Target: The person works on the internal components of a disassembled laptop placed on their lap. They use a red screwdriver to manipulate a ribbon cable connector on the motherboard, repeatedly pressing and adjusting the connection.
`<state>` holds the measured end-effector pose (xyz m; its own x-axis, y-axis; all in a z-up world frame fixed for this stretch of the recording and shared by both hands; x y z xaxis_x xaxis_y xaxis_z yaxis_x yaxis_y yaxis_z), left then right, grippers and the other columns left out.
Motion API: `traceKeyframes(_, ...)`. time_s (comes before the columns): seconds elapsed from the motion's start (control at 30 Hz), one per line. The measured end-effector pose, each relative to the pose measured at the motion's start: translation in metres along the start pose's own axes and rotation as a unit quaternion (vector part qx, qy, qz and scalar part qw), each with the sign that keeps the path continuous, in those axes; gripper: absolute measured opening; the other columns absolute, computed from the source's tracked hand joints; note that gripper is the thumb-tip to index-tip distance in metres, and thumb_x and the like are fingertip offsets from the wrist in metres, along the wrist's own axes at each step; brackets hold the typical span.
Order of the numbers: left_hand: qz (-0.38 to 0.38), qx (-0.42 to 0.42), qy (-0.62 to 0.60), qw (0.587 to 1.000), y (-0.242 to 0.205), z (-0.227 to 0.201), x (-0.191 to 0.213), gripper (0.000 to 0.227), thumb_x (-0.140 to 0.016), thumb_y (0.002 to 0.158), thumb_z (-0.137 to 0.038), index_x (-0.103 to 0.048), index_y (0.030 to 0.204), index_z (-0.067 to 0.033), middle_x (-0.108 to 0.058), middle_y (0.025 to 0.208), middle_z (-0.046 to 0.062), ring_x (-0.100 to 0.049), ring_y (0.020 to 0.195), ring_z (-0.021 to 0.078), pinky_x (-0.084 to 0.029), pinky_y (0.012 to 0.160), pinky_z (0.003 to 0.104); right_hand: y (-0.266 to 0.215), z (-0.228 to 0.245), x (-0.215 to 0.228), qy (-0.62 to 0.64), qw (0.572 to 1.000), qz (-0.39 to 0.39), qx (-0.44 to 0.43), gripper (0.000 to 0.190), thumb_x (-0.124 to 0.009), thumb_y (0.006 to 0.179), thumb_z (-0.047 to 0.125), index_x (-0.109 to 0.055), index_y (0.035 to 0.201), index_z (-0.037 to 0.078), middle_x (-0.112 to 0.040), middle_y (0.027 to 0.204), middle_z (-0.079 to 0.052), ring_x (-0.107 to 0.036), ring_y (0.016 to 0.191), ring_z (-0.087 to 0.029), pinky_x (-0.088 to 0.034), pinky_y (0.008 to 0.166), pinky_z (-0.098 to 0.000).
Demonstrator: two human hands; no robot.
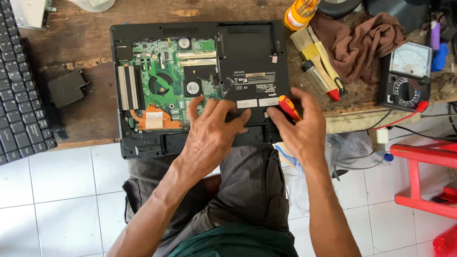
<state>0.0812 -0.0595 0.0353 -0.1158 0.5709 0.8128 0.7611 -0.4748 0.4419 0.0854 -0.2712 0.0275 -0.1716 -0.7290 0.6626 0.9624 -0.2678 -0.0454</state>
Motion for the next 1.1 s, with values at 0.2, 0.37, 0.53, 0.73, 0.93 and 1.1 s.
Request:
traceKeyframes(0.2, -0.007, 0.001, -0.035, 0.999, 0.003, -0.004, 0.006, 0.022, -0.071, 0.108, -0.009, -0.082, 0.125, -0.0161, -0.06, 0.109, 0.007, -0.063, 0.105, 0.028, -0.039, 0.113, 0.072, 0.005, -0.009, -0.002, 0.009, 0.998, -0.007, 0.056, 0.069, -0.094, 0.096, 0.042, -0.068, 0.143, -0.002, -0.068, 0.129, -0.028, -0.068, 0.131, -0.05, -0.056, 0.112, -0.0582)
traceKeyframes(0.37, 0.001, -0.007, -0.016, 1.0, 0.001, -0.004, -0.001, 0.028, -0.067, 0.106, -0.007, -0.081, 0.126, -0.021, -0.057, 0.109, 0.005, -0.058, 0.106, 0.0244, -0.03, 0.118, 0.069, 0.002, 0.005, -0.002, -0.019, 0.999, 0.03, 0.027, 0.088, -0.095, 0.09, 0.052, -0.062, 0.15, -0.003, -0.064, 0.137, -0.028, -0.064, 0.138, -0.051, -0.051, 0.117, -0.0638)
traceKeyframes(0.53, -0.021, -0.026, -0.021, 0.999, 0.002, -0.008, 0.005, 0.033, -0.064, 0.104, 0.001, -0.08, 0.126, -0.0174, -0.056, 0.109, 0.006, -0.058, 0.104, 0.0274, -0.035, 0.114, 0.066, 0.003, 0.003, -0.005, -0.038, 0.996, 0.062, -0.053, 0.095, -0.098, 0.083, 0.052, -0.058, 0.155, 0.005, -0.063, 0.143, -0.022, -0.064, 0.141, -0.046, -0.051, 0.118, -0.0621)
traceKeyframes(0.73, -0.029, -0.044, -0.05, 0.997, 0.0, -0.007, 0.001, 0.034, -0.059, 0.106, 0.0, -0.079, 0.129, -0.0155, -0.058, 0.114, 0.007, -0.058, 0.109, 0.0287, -0.045, 0.104, 0.053, 0.003, -0.022, -0.005, 0.031, 0.998, 0.061, -0.014, 0.07, -0.085, 0.098, 0.046, -0.062, 0.147, 0.0, -0.064, 0.137, -0.026, -0.066, 0.135, -0.045, -0.055, 0.114, -0.0585)
traceKeyframes(0.93, -0.047, -0.037, -0.024, 0.998, -0.008, -0.013, 0.001, 0.032, -0.06, 0.107, 0.001, -0.079, 0.13, -0.0111, -0.064, 0.117, 0.012, -0.062, 0.115, 0.0322, -0.048, 0.104, 0.053, -0.01, -0.008, 0.026, 0.221, 0.973, -0.065, 0.016, 0.02, -0.061, 0.12, 0.022, -0.075, 0.113, 0.009, -0.048, 0.063, 0.003, -0.048, 0.06, -0.007, -0.042, 0.063, -0.0221)
traceKeyframes(1.1, -0.066, 0.007, -0.037, 0.997, -0.005, -0.004, 0.015, 0.022, -0.069, 0.106, -0.008, -0.082, 0.124, -0.0101, -0.068, 0.115, 0.011, -0.065, 0.114, 0.0322, -0.049, 0.103, 0.05, -0.013, 0.002, 0.007, 0.093, 0.985, 0.016, 0.144, 0.012, -0.076, 0.108, 0.013, -0.083, 0.117, 0.009, -0.058, 0.084, -0.008, -0.051, 0.078, -0.017, -0.047, 0.078, -0.0334)
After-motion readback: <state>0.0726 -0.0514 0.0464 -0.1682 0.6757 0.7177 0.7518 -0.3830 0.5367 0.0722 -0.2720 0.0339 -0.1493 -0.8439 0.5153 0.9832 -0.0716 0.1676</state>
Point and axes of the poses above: each hand's wrist, its own y-axis towards the middle knuckle, its own x-axis out of the back of the hand, z = x × y, the point moved 10 cm from there along y, towards the middle knuckle
